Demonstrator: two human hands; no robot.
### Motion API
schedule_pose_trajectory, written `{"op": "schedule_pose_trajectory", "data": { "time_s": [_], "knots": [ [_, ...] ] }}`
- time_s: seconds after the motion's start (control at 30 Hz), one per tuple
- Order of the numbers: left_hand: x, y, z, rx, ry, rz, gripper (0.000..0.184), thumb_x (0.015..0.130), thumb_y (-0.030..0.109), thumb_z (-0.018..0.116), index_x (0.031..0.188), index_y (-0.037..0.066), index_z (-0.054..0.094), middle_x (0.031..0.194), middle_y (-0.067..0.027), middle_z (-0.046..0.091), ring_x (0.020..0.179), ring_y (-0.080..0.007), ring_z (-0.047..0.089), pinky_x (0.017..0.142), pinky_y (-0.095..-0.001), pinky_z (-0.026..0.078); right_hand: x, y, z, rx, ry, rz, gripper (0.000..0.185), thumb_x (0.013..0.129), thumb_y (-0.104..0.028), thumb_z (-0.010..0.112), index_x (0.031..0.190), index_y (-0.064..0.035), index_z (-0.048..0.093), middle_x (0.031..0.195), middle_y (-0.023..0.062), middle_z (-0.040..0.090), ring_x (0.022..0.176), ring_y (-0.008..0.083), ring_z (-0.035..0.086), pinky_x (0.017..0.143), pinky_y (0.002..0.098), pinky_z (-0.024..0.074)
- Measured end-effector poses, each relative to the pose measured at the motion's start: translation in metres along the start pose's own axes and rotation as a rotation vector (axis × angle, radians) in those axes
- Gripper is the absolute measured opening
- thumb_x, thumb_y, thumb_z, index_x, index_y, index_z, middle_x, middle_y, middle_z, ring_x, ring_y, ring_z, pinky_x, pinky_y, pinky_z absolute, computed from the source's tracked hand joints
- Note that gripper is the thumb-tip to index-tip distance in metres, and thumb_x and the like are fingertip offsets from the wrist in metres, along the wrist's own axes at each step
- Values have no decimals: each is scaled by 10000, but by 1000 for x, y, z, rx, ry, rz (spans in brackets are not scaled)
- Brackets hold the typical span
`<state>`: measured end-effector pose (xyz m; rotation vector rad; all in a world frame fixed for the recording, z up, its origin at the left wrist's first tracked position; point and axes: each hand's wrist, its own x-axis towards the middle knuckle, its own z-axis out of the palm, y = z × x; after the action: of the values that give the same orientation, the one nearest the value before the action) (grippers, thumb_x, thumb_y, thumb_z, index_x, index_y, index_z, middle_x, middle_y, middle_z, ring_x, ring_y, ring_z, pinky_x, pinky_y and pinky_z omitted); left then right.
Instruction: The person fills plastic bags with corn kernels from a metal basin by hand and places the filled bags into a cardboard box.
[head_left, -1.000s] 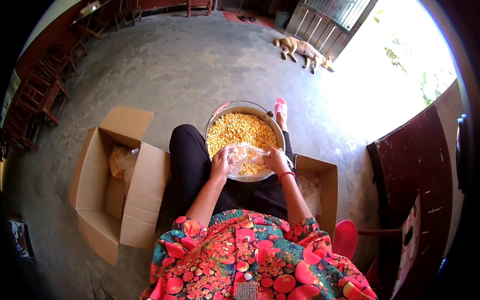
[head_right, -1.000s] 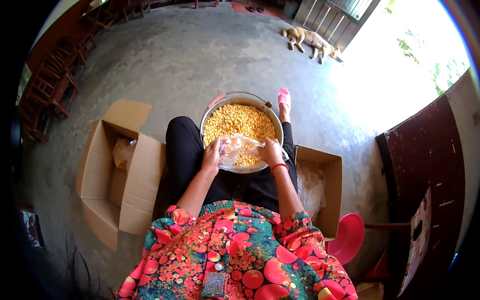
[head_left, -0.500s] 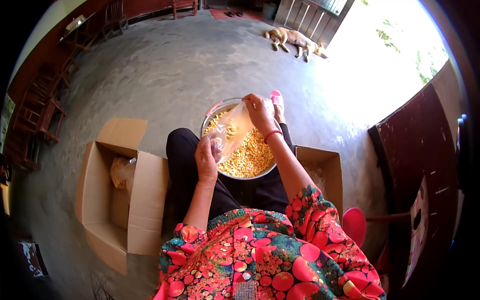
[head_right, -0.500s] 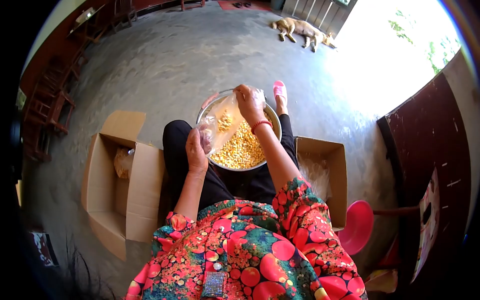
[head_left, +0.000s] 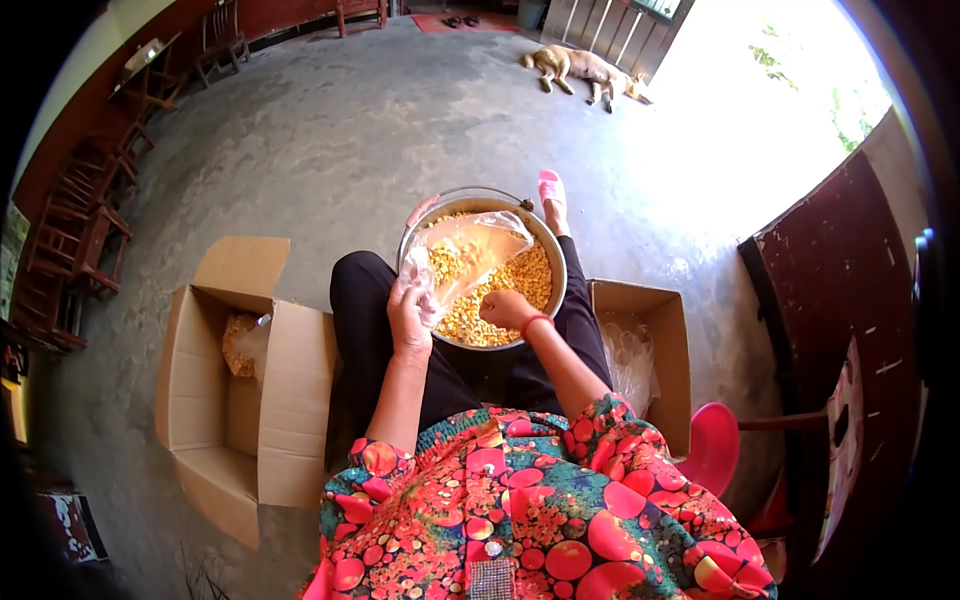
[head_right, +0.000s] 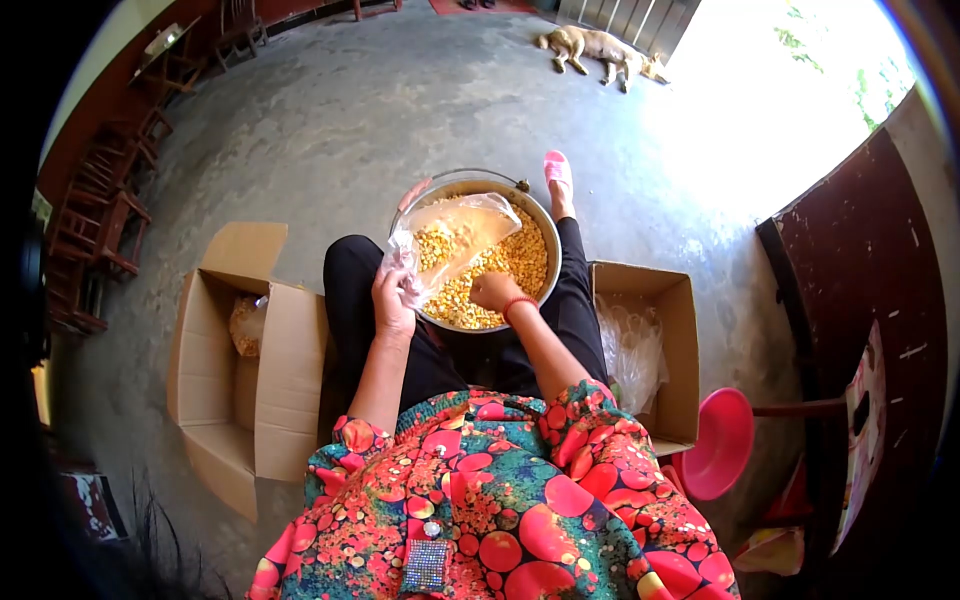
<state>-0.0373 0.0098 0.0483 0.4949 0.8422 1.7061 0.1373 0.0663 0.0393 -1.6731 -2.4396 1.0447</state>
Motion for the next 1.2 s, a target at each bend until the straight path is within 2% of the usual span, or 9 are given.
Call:
{"op": "schedule_pose_trajectory", "data": {
  "time_s": [0.1,0.17,0.5,0.57,0.6,0.63,0.7,0.83,1.2],
  "knots": [
    [-12,7,20,161,132,32,299,669,16,489,968,12,503,780,4,517,604,-56,469,516,-175,380,9,14,49,-77,263,157,359,683,-275,517,993,-97,484,955,194,503,852,347,512,734,404,422],
    [-9,-4,18,107,166,69,244,684,16,531,928,23,527,747,25,513,586,-37,449,517,-158,359,-7,-6,47,-56,249,157,378,698,-277,498,1017,-79,456,996,206,463,866,375,499,747,406,417],
    [-12,-10,10,222,21,-103,175,801,212,495,825,50,554,560,40,437,458,-25,383,410,-162,317,20,29,69,-131,109,2,332,708,-313,490,897,-42,522,825,209,554,822,334,530,743,399,411],
    [-13,-11,9,245,26,-129,188,809,218,479,828,44,551,559,31,445,442,-32,387,402,-163,327,26,43,74,-25,143,-101,302,722,-307,502,833,-27,524,743,188,569,742,265,565,656,365,443],
    [-13,-11,9,255,21,-125,195,815,220,471,831,41,548,559,26,447,444,-35,392,403,-162,330,8,20,44,370,-127,180,248,738,-274,516,802,-34,518,648,125,550,654,179,563,555,313,459],
    [-13,-10,9,258,16,-124,195,815,220,471,831,41,548,559,26,447,444,-35,392,403,-162,330,8,22,42,373,-122,179,248,738,-274,516,802,-34,518,648,125,550,654,179,563,555,313,459],
    [-12,-10,10,258,19,-113,203,821,222,462,832,38,548,562,21,450,445,-34,391,402,-159,328,1,27,33,1122,-89,247,196,756,-242,519,795,-51,505,625,60,511,598,125,534,495,266,453],
    [-12,-11,11,279,27,-117,210,826,222,454,824,35,550,567,17,453,445,-34,393,401,-157,329,-4,34,23,1616,-87,308,191,765,-223,509,855,-55,493,739,44,513,620,173,542,588,290,479],
    [-10,-18,9,284,40,-147,196,824,201,442,819,34,545,560,12,453,436,-43,392,391,-167,318,-2,17,15,1839,160,156,141,772,-92,452,836,26,494,780,105,517,706,201,539,657,308,486]
  ]
}}
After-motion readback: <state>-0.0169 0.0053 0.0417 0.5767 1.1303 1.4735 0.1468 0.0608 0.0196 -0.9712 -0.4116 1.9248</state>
